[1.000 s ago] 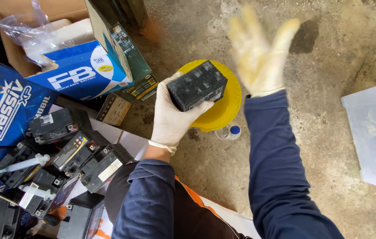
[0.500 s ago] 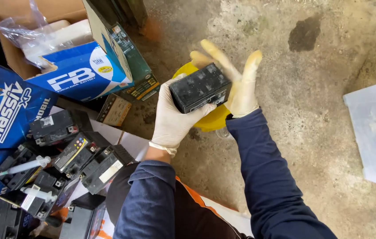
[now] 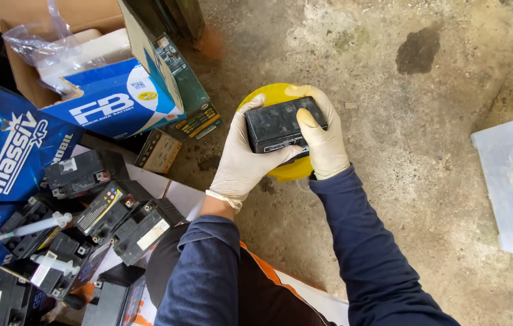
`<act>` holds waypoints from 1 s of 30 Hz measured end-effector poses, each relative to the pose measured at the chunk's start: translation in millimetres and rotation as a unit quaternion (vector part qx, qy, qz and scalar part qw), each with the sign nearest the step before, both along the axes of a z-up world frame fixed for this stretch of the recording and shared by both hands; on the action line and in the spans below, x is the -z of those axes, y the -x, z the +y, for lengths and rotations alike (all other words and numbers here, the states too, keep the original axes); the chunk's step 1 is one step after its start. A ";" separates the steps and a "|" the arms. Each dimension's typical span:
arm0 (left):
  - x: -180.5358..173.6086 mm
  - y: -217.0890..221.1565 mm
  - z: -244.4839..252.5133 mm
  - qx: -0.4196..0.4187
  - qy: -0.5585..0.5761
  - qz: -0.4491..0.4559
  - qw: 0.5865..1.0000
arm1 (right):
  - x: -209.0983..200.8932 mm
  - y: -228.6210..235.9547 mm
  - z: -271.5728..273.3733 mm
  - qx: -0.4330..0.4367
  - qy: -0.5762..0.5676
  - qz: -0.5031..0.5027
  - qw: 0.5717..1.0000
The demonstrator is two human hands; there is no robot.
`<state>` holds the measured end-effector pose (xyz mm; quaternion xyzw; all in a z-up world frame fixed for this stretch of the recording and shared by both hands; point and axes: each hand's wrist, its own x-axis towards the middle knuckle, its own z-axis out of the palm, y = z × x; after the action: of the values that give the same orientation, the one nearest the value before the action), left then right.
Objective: Prying open a battery casing with a screwdriver and draining the liquid into a bucket.
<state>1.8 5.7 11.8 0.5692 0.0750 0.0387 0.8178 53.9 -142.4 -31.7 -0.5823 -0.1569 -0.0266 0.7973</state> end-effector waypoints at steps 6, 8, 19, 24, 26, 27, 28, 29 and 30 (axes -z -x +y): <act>-10.9 -3.4 2.4 0.041 -0.081 -0.018 0.996 | 5.9 2.6 2.8 0.094 0.022 -0.015 0.995; -38.9 -10.5 -0.7 -0.054 0.004 0.083 0.995 | 9.6 3.0 2.9 0.128 0.013 -0.019 0.992; -5.5 -3.1 15.8 -0.158 0.084 0.051 0.983 | -21.3 8.8 9.5 0.139 0.133 -0.071 0.979; -5.7 -14.8 16.8 -0.006 0.231 0.074 0.970 | -20.1 5.0 11.2 0.121 0.130 -0.076 0.981; 27.6 -33.0 38.6 -0.104 0.154 0.065 0.980 | -21.8 2.5 5.0 0.133 0.125 -0.086 0.980; 33.4 -33.9 42.0 -0.105 0.156 0.067 0.980 | -24.1 1.5 1.1 0.132 0.126 -0.084 0.980; 39.1 -34.8 45.5 -0.177 0.098 0.062 0.977 | -26.5 0.3 -2.7 0.127 0.113 -0.091 0.981; 43.4 -39.4 48.9 -0.248 0.039 0.052 0.967 | -30.0 -4.1 -6.5 0.123 0.098 -0.102 0.982; 33.3 -35.7 46.4 -0.247 0.040 0.050 0.967 | -32.3 -6.8 -9.5 0.123 0.099 -0.105 0.982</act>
<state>37.5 52.1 -21.5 0.5014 0.2557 0.2084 0.7999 60.7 -151.9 0.6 -0.6668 -0.1684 -0.1698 0.7058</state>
